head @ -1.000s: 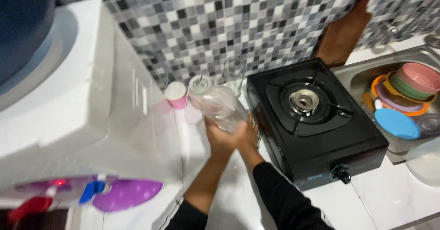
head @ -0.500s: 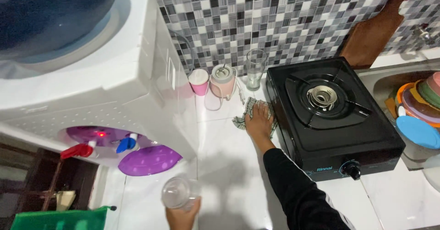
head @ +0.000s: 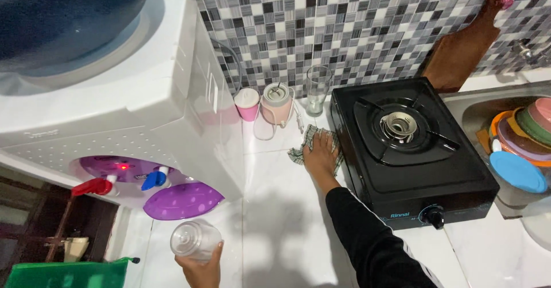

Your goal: Washing and drying kitchen containers and wiping the countertop.

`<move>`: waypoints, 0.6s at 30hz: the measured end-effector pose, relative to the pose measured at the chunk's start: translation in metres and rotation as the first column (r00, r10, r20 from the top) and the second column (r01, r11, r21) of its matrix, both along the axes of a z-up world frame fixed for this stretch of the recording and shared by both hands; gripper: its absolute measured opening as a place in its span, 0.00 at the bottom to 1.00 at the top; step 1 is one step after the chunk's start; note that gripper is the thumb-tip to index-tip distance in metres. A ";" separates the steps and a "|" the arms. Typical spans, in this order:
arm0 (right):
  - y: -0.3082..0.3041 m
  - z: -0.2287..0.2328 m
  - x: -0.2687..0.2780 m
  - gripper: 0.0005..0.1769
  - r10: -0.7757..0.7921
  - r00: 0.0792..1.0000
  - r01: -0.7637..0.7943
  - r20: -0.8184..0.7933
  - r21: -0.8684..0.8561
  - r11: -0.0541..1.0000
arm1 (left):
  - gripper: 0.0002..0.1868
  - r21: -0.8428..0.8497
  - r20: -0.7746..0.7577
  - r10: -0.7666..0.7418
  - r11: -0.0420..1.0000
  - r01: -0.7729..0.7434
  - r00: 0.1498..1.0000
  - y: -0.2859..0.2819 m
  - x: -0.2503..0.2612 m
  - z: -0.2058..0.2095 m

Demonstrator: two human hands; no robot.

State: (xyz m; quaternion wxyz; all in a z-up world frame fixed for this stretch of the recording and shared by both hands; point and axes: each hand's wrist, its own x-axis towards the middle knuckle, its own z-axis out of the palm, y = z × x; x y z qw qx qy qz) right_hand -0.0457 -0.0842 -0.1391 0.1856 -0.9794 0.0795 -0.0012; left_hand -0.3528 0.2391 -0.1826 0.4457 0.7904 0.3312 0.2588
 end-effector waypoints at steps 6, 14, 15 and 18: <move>0.001 0.011 -0.003 0.41 0.005 0.999 -0.004 -0.047 0.014 1.000 | 0.62 0.267 0.064 0.246 0.930 -0.254 0.967 -0.009 -0.015 -0.005; 0.003 0.014 -0.007 0.40 0.008 0.998 -0.005 -0.058 0.043 0.999 | 0.36 0.555 0.204 -0.552 0.746 0.369 0.808 -0.117 0.048 0.080; 0.002 0.014 -0.007 0.40 0.007 0.999 -0.004 -0.054 0.050 0.999 | 0.42 0.319 0.142 -0.551 0.812 0.489 0.822 -0.138 0.074 0.118; 0.004 0.025 -0.007 0.40 -0.007 0.998 0.009 -0.056 0.042 0.999 | 0.47 0.164 0.374 -0.571 0.817 0.553 0.731 -0.165 0.188 0.131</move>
